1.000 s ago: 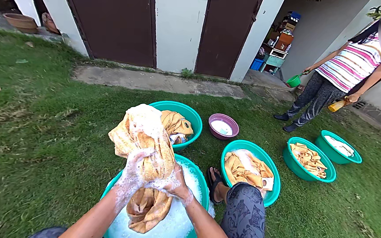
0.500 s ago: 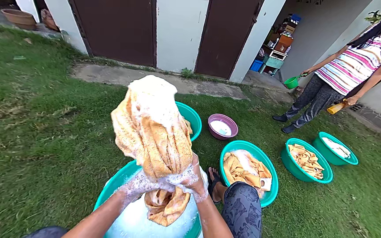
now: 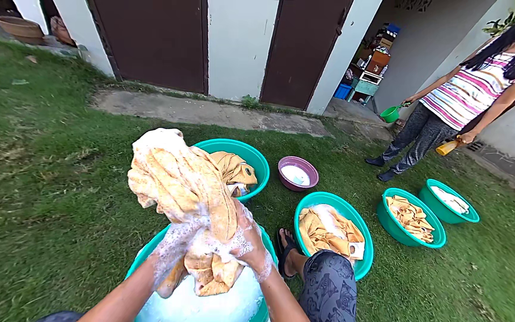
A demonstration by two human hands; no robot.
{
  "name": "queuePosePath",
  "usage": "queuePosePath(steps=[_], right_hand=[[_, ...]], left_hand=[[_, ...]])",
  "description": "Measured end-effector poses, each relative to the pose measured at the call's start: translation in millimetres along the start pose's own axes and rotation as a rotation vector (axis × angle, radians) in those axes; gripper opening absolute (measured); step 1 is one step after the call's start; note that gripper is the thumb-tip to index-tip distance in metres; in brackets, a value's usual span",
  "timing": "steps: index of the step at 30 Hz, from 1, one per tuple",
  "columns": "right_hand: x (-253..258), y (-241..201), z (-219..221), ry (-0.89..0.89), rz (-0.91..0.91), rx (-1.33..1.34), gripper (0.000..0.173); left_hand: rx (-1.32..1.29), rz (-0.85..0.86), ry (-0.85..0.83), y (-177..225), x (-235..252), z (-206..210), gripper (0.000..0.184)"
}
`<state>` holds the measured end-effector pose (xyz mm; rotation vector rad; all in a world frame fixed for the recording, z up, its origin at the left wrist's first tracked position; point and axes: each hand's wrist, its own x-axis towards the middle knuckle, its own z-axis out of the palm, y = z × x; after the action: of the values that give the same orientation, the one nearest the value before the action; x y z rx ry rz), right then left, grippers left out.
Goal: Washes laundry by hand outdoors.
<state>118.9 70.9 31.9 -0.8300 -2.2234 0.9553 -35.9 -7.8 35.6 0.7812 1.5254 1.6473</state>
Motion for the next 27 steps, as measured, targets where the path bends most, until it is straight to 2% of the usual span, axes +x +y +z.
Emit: queuePosePath(steps=[4, 8, 11, 15, 19, 21, 22, 25, 26, 27], right_hand=[[1.2, 3.1, 13.2, 0.018, -0.005, 0.034, 0.104], [1.5, 13.2, 31.0, 0.142, -0.086, 0.066, 0.065], [-1.4, 15.4, 41.4, 0.189, -0.083, 0.120, 0.051], [-5.7, 23.4, 51.4, 0.300, -0.145, 0.185, 0.039], [-5.4, 25.0, 48.0, 0.313, -0.055, 0.158, 0.042], [0.3, 23.6, 37.2, 0.181, 0.003, 0.194, 0.049], [3.6, 23.8, 30.0, 0.080, 0.019, 0.228, 0.061], [8.5, 19.0, 15.9, -0.093, 0.052, 0.218, 0.127], [7.8, 16.6, 15.3, -0.122, 0.067, 0.150, 0.144], [6.6, 14.4, 16.9, -0.135, 0.085, 0.089, 0.152]], left_hand=[[-0.062, 0.001, 0.014, 1.3, 1.6, -10.3, 0.041], [-0.165, -0.030, -0.048, -9.0, -6.0, -17.2, 0.032], [-0.276, -0.058, -0.105, -12.9, -17.5, -21.5, 0.033], [-0.260, -0.069, -0.126, -11.7, -24.5, -19.2, 0.032], [-0.323, -0.130, -0.099, -3.9, -11.9, -4.1, 0.019], [-0.327, -0.143, -0.070, -0.4, 0.4, 0.7, 0.014], [-0.304, -0.134, -0.052, -0.3, 7.0, 0.5, 0.012], [-0.212, -0.082, -0.024, 0.0, 15.1, -6.0, 0.014], [-0.182, -0.055, -0.022, -1.0, 15.8, -8.6, 0.014], [-0.161, -0.041, -0.020, -1.8, 15.5, -10.9, 0.015]])
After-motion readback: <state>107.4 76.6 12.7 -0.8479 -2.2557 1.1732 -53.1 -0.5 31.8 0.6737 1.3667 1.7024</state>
